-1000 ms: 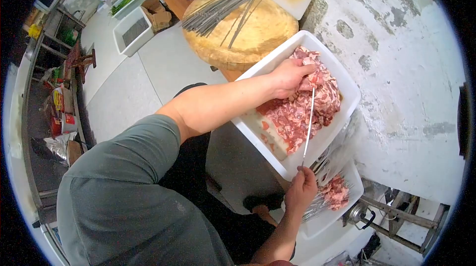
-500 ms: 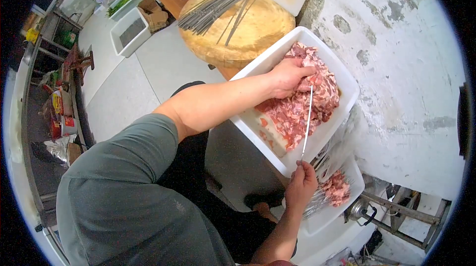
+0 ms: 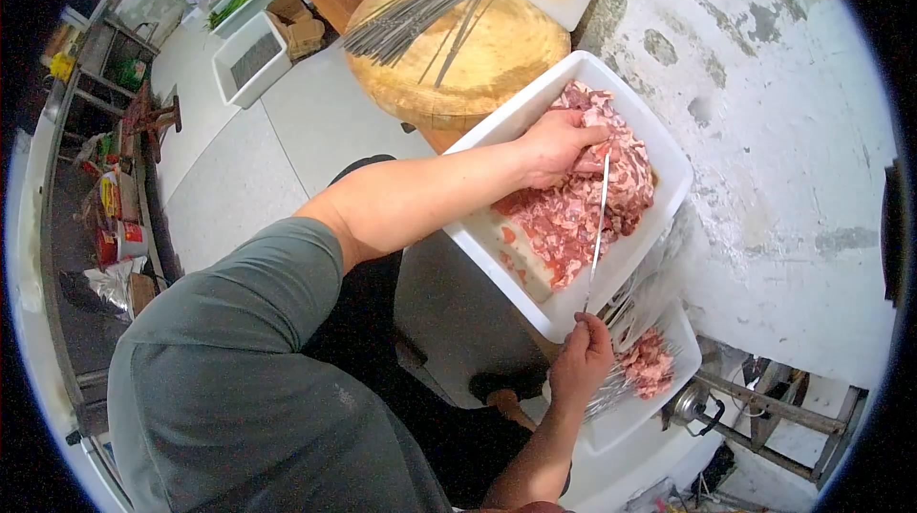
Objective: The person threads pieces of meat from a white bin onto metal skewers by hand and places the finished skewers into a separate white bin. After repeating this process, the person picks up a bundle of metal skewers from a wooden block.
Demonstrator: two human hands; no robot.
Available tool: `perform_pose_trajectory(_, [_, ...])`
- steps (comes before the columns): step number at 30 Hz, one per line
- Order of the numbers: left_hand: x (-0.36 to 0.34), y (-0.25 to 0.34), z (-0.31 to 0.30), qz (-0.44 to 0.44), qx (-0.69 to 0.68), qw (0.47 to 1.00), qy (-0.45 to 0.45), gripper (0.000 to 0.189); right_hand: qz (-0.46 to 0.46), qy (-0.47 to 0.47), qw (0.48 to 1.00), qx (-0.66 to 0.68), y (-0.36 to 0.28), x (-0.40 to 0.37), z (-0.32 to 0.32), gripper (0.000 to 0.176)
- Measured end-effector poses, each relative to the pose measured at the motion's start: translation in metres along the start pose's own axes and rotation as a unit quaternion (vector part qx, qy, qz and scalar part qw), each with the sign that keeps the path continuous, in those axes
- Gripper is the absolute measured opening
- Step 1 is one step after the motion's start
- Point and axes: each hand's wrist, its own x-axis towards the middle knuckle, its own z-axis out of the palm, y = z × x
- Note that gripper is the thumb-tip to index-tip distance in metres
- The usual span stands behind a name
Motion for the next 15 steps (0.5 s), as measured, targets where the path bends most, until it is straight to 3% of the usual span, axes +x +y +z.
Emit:
perform_pose_trajectory(3, [0.007,-0.005,-0.005,0.008,0.006,1.000,-0.009,0.013,-0.033,-0.003,0.999,-0.013,0.002,0.001,0.002,0.015])
perform_pose_trajectory(15, [0.003,0.000,-0.003,-0.010,0.004,1.000,-0.011,0.010,0.004,-0.005,1.000,-0.023,0.002,0.001,0.001,0.017])
